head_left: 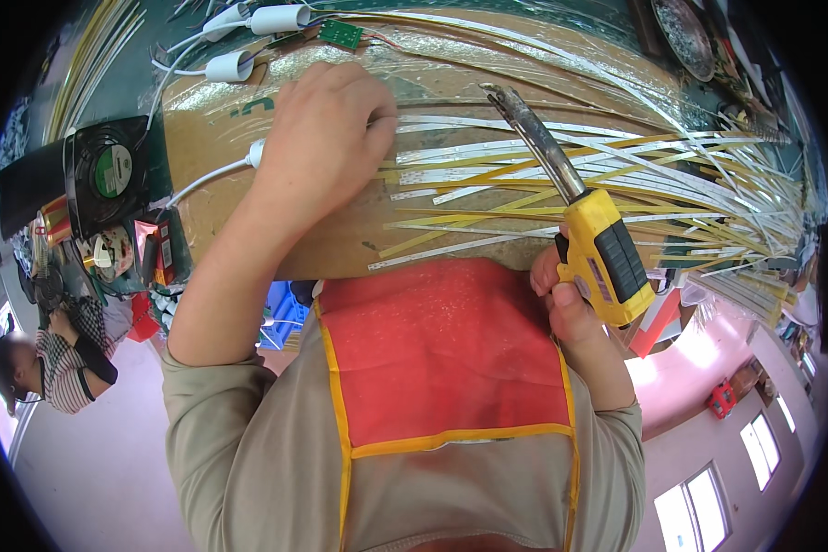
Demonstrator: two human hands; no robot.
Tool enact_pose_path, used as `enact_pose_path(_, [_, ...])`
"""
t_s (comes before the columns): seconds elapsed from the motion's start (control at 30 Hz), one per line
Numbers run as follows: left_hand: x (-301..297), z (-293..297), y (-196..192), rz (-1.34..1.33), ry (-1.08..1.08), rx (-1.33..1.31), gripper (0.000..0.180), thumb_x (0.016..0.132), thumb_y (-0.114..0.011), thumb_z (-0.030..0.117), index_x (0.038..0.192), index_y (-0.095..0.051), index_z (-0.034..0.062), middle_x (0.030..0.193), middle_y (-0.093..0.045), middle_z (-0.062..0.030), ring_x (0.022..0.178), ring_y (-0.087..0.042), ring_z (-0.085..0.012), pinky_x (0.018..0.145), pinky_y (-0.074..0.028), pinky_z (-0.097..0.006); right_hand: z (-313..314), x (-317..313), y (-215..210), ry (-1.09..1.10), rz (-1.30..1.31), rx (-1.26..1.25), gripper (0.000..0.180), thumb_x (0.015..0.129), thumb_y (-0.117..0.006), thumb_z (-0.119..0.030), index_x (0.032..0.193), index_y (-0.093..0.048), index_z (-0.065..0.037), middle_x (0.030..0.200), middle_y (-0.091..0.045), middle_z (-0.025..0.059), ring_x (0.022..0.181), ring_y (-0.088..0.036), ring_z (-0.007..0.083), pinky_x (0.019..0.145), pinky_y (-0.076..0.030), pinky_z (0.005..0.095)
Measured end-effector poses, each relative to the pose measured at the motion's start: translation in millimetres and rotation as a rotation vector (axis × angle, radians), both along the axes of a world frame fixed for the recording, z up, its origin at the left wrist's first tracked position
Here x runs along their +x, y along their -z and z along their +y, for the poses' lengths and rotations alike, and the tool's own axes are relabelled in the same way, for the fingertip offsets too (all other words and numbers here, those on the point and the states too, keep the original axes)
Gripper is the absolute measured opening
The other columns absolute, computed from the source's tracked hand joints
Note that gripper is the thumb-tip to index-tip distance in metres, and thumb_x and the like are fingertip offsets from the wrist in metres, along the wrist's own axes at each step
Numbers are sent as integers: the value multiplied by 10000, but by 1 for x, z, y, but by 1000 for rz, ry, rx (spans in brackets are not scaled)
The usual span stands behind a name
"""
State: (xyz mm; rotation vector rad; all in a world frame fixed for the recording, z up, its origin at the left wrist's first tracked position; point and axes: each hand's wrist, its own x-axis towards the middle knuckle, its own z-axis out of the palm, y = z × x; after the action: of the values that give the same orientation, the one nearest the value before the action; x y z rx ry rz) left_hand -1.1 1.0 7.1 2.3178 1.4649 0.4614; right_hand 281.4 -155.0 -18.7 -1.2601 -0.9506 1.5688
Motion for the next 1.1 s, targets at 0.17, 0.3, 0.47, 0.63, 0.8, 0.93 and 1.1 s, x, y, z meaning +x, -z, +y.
enact_pose_path(0.17, [0, 0, -1, 9, -5, -1, 59, 788, -656, 91, 791, -640, 34, 871, -627, -97, 920, -585, -314, 841, -457, -413, 1, 1, 0, -3, 19, -43, 831, 762, -812, -458, 1383, -413, -78, 743, -455, -9, 645, -452, 122, 566, -370, 268])
enact_pose_path(0.3, [-1, -1, 0, 14, -2, 4, 64, 799, -635, 121, 802, -667, 66, 881, -636, -81, 930, -585, -304, 832, -443, -432, 4, -3, -5, 15, 82, -66, 829, 761, -812, -460, 1382, -413, -84, 740, -458, -6, 642, -461, 126, 564, -375, 270])
enact_pose_path(0.47, [0, 0, 0, 17, -3, -11, 62, 796, -638, 120, 800, -665, 65, 881, -635, -82, 927, -584, -305, 828, -446, -433, 7, -7, -7, 42, 119, -67, 814, 772, -802, -458, 1375, -411, -76, 733, -460, 0, 636, -468, 133, 561, -385, 274])
enact_pose_path(0.63, [0, 0, 0, 21, 0, -5, 78, 798, -627, 138, 801, -680, 81, 888, -639, -77, 930, -585, -302, 829, -442, -443, 7, -7, -7, 44, 125, -43, 802, 779, -796, -455, 1362, -410, -61, 730, -459, 2, 628, -469, 135, 555, -390, 276])
enact_pose_path(0.8, [-1, 1, 0, 21, 1, -20, 82, 796, -628, 142, 795, -680, 79, 887, -640, -81, 927, -585, -308, 833, -443, -443, 8, -7, -7, 45, 138, -31, 791, 784, -795, -451, 1359, -410, -65, 729, -458, 2, 627, -471, 137, 554, -391, 276])
enact_pose_path(0.93, [1, 0, -4, 14, -2, -7, 78, 785, -671, 99, 789, -643, 26, 861, -629, -104, 913, -589, -323, 839, -458, -422, 9, -6, -5, 42, 157, -27, 789, 786, -795, -451, 1359, -411, -70, 726, -456, 5, 627, -472, 137, 557, -393, 276])
enact_pose_path(1.1, [-5, -5, -17, 16, 20, -22, 144, 775, -681, 104, 903, -648, 46, 964, -638, -112, 999, -585, -332, 887, -456, -418, 10, -5, -5, 31, 156, 27, 759, 811, -776, -434, 1363, -411, -62, 730, -462, 10, 631, -478, 142, 559, -398, 279])
